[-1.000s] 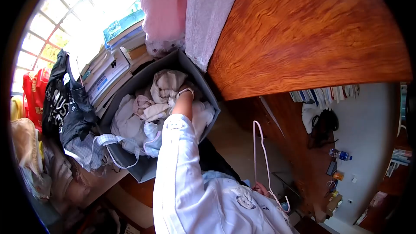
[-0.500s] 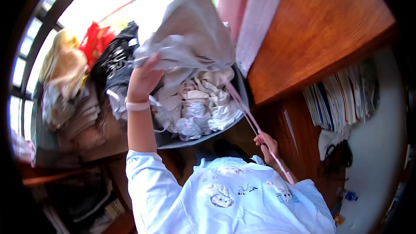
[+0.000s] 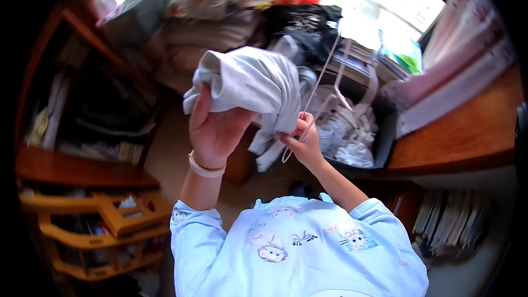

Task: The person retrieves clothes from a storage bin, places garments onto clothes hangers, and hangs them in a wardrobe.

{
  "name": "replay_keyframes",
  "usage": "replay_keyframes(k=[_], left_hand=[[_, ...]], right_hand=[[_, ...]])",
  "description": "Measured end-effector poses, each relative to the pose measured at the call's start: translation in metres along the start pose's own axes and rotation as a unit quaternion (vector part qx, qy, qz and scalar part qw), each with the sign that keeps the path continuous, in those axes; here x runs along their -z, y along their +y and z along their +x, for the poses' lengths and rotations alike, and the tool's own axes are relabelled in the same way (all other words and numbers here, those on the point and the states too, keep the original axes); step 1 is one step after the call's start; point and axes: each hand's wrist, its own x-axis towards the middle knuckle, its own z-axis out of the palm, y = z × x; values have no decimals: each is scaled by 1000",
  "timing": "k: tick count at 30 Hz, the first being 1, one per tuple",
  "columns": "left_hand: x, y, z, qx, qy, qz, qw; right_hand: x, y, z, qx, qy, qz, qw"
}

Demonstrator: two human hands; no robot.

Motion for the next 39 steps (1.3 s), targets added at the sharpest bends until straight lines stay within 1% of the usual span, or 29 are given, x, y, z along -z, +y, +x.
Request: replay_keyframes(k=[1,2,3,4,6,7,9,10,11,12,13,14,15,16,17,19,20,22,23,24,25,26,27,28,30,32,33,34,39], left_hand=[[-12,21,-17,-39,43,2,998],[-21,43,-33,-55,28,39,997],[-24,66,-50,-74,7,63,995],[-28,89,-68,-91,-18,90,992],[-43,131,-110,-131,21,90,987],[-40,152,-139,-186,84,41,978],[-42,197,-186,-248,171,257,918],[-43,219,-210,-284,296,313,857],[-48,235,-216,-296,412,408,759],[-50,250,-219,-299,517,486,638],[-37,265,-235,-308,553,564,531],[-27,274,-252,-309,579,631,413],[-34,255,-250,-286,590,713,247],[-33,233,-250,-318,453,800,230],[-36,209,-249,-294,327,846,303],[-56,155,-243,-188,149,898,370],[-69,134,-237,-139,163,909,357],[-58,126,-242,-145,204,894,371],[-53,130,-245,-121,268,862,413],[-47,136,-247,-97,329,823,454],[-42,143,-247,-96,335,798,492],[-31,155,-252,-116,302,836,443],[-40,162,-251,16,399,728,557],[-47,171,-249,15,397,729,557],[-58,188,-242,-1,394,475,787],[-73,208,-228,-61,273,249,927],[-80,210,-218,-110,269,253,923],[-93,209,-204,-158,288,242,913],[-79,233,-160,-186,196,179,946]], right_hand=[[-23,0,2,27,26,20,999],[-47,2,3,51,53,41,996],[-65,-1,2,53,8,-29,998],[-88,-6,2,19,36,-26,999],[-114,-6,8,80,59,-129,987],[-120,-7,14,90,38,-134,986],[-123,-9,27,81,-28,-125,988],[-126,-17,35,67,-70,-113,989],[-129,-40,44,-80,-136,33,987],[-129,-68,53,-227,-198,174,938],[-127,-93,59,-189,-253,224,922],[-133,-118,66,-280,-299,267,873],[-149,-133,72,-277,-333,275,858],[-170,-148,76,-272,-367,282,843],[-192,-166,75,-304,-367,309,823],[-233,-194,69,-359,-388,317,787],[-248,-204,66,-377,-411,302,773],[-271,-223,54,-409,-353,309,783],[-277,-216,59,-399,-397,326,759],[-279,-223,60,-395,-396,317,766],[-282,-225,61,-393,-402,316,764],[-285,-226,65,-390,-407,315,763],[-287,-225,69,-389,-408,316,763],[-287,-222,74,-373,-426,339,751],[-279,-222,83,-336,-445,346,754],[-266,-225,92,-299,-449,348,767],[-264,-216,101,-256,-445,277,812],[-259,-208,106,-244,-472,310,789],[-218,-181,60,-62,-393,313,862]])
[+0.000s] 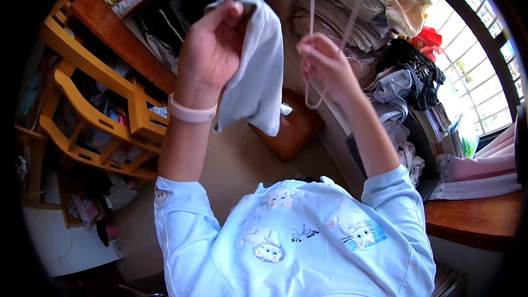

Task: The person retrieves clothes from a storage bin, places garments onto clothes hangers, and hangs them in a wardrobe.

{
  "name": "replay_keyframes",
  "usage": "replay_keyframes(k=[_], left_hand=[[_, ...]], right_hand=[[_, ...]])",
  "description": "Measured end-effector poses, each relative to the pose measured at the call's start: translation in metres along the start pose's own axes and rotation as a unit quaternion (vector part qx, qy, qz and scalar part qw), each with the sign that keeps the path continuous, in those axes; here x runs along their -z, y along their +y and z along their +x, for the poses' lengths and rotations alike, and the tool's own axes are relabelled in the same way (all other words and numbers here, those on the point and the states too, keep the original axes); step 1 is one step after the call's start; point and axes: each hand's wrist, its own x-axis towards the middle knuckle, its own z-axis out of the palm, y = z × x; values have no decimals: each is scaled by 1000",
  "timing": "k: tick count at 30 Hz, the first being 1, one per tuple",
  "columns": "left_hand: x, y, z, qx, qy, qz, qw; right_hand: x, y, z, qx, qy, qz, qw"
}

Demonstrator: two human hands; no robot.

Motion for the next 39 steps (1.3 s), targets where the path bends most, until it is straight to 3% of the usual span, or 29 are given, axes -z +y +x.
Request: replay_keyframes(k=[1,3,4,7,12,15,16,19,21,23,27,30,32,33,34,36,37,39], left_hand=[[0,3,7,11,-28,-30,999],[-20,0,12,-50,3,-20,999],[-41,-10,13,-124,99,32,987],[-57,-17,17,-191,87,56,976],[-104,-13,9,-263,62,94,958],[-108,-7,1,-359,31,190,913],[-105,1,-1,-361,-25,203,910],[-104,8,-9,-373,-91,233,893],[-104,10,-13,-394,-58,255,881],[-103,12,-17,-402,-51,251,879],[-112,-6,-15,-471,-8,236,850],[-119,-7,-16,-459,-18,214,862],[-108,18,-25,-439,79,238,863],[-90,42,-30,-430,140,271,850],[-77,52,-33,-469,227,356,775],[-51,61,-44,-504,373,524,576],[-20,74,-49,-502,389,612,472],[42,93,-62,-502,352,706,355]], right_hand=[[-9,12,-17,51,25,-1,998],[-22,46,-45,132,75,-60,987],[-25,57,-51,203,77,-179,960],[-53,90,-64,173,99,-58,978],[-68,115,-68,140,121,-132,974],[-62,105,-76,124,104,-171,972],[-60,103,-78,124,90,-194,969],[-59,95,-88,110,69,-99,987],[-64,89,-96,100,45,-74,991],[-75,92,-101,135,65,-205,967],[-105,103,-79,116,133,-228,958],[-101,116,-64,141,156,-238,948],[-80,121,-65,162,154,-255,941],[-63,116,-69,120,116,-268,949],[-44,110,-71,89,66,-227,968],[-6,95,-75,20,-28,-140,990],[9,82,-75,-17,-70,-95,993],[16,39,-77,-91,-107,-29,990]])
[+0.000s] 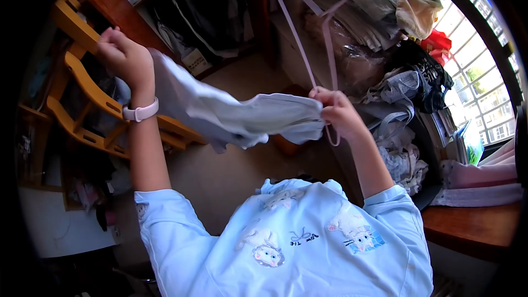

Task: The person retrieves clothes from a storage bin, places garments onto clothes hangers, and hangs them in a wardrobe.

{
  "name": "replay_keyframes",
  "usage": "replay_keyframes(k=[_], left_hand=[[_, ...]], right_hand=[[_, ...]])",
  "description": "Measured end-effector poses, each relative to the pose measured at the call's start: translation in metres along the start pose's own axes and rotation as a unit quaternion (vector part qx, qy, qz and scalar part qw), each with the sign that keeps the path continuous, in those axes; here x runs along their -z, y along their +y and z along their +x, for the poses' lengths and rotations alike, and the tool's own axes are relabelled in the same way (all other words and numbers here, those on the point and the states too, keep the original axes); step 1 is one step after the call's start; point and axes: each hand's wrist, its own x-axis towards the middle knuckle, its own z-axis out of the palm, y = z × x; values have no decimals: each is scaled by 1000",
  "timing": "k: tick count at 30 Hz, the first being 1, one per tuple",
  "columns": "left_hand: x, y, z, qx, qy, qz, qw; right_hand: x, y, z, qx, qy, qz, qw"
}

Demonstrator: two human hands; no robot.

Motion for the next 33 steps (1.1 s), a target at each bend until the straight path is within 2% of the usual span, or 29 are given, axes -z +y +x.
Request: replay_keyframes(k=[2,3,4,5,6,7,8,10,11,12,13,14,15,16,17,18,19,20,21,22,23,24,26,27,28,29,30,32,33], left_hand=[[2,-21,-32,40,-201,-70,976],[3,-21,-58,6,-364,-113,925],[7,2,-85,9,-523,-163,836],[11,25,-113,27,-666,-193,720],[4,20,-154,81,-786,-268,551],[5,10,-221,279,-802,-375,372],[19,33,-238,330,-799,-384,324],[25,49,-281,324,-801,-382,327],[26,48,-316,378,-764,-378,360],[27,49,-348,431,-724,-372,391],[28,59,-360,404,-701,-342,478],[24,54,-374,402,-703,-346,473],[20,45,-393,286,-691,-243,618],[17,42,-399,157,-647,-129,735],[9,30,-401,235,-601,-119,755],[-1,22,-396,359,-526,-143,758],[-19,-12,-399,595,-437,-267,620],[-20,23,-328,678,-424,-216,561],[-28,24,-302,742,-374,-286,477],[-38,13,-293,792,-319,-315,415],[-47,17,-274,782,-297,-380,394],[-51,22,-259,762,-277,-385,442],[-56,38,-230,615,-316,-370,621],[-57,43,-215,613,-314,-370,624],[-57,49,-202,500,-364,-316,720],[-57,54,-190,374,-404,-251,796],[-55,57,-179,374,-403,-249,797],[-55,60,-158,280,-366,-178,869],[-54,57,-150,247,-365,-151,885]], right_hand=[[-6,-15,-3,17,-56,123,991],[-16,-22,-3,46,-43,67,996],[-26,-23,-2,53,-67,50,995],[-33,-24,-2,23,-74,91,993],[-37,-25,-5,-10,-80,132,988],[-38,-27,-9,-78,-69,187,977],[-38,-30,-13,-83,-64,186,977],[-35,-36,-23,-119,8,103,988],[-33,-39,-28,-80,49,74,993],[-17,-32,-31,-35,-9,97,995],[-13,-33,-38,-18,26,90,995],[-9,-36,-45,-1,60,80,995],[0,-33,-53,15,79,66,995],[-1,-39,-62,32,128,62,989],[8,-42,-70,42,121,1,992],[19,-46,-80,51,113,-59,991],[30,-44,-92,25,125,-132,983],[40,-39,-103,-1,135,-203,970],[44,-33,-113,-2,138,-270,953],[49,-21,-123,-13,139,-262,955],[53,-7,-133,-14,117,-304,945],[53,5,-141,-15,94,-345,934],[39,24,-154,-28,96,-365,926],[32,33,-158,-30,88,-365,926],[25,43,-163,-32,80,-365,927],[18,54,-174,-151,81,-289,942],[10,58,-178,-143,45,-250,957],[-4,61,-183,-99,48,-151,982],[-6,65,-185,-86,19,-113,990]])
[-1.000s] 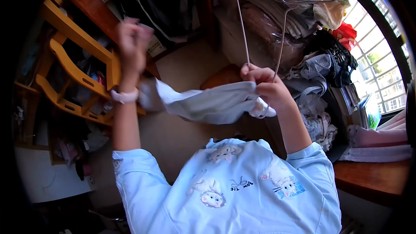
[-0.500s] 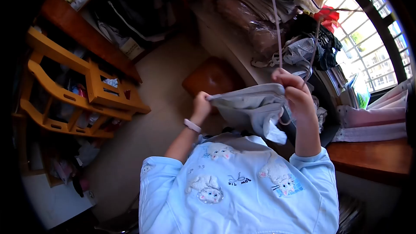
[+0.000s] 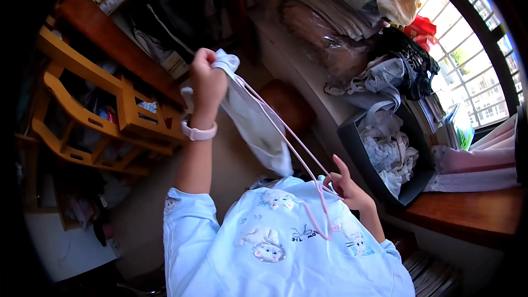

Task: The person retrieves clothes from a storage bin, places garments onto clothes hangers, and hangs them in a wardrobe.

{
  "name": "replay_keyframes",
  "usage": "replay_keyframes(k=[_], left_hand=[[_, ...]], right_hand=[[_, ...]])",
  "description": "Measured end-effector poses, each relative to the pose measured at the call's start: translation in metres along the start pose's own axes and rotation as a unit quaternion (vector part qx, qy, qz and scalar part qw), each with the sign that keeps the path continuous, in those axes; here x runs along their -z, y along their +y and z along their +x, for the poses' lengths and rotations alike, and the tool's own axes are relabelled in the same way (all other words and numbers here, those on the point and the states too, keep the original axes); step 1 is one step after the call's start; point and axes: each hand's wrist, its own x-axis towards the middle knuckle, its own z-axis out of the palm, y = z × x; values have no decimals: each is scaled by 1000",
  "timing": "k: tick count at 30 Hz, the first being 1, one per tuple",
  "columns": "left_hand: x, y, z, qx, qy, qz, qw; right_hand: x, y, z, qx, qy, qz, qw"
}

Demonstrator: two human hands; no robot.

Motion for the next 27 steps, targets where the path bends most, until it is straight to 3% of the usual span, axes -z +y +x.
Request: replay_keyframes(k=[1,3,5,9,15,17,19,23,25,27], left_hand=[[7,1,4,-23,7,40,999],[16,8,6,-38,12,122,992],[21,8,9,-61,7,173,983],[24,17,4,-55,6,147,988],[28,12,9,-102,23,230,968],[34,-4,20,-70,27,233,970],[37,-14,25,-32,1,256,966],[28,2,17,4,-70,238,969],[22,3,13,-25,-62,248,967],[18,4,10,-120,-38,274,954]], right_hand=[[-3,5,-1,16,-30,38,999],[-4,12,2,8,-59,19,998],[-6,12,12,64,-105,-35,992],[-17,2,28,-30,-122,81,989],[-15,-21,35,-54,-127,72,988],[-6,-4,31,100,-145,91,980],[-6,-5,30,96,-138,69,983],[-16,-13,40,10,-134,88,987],[-24,-1,43,-78,-96,115,986],[-25,-1,44,-104,-90,139,981]])
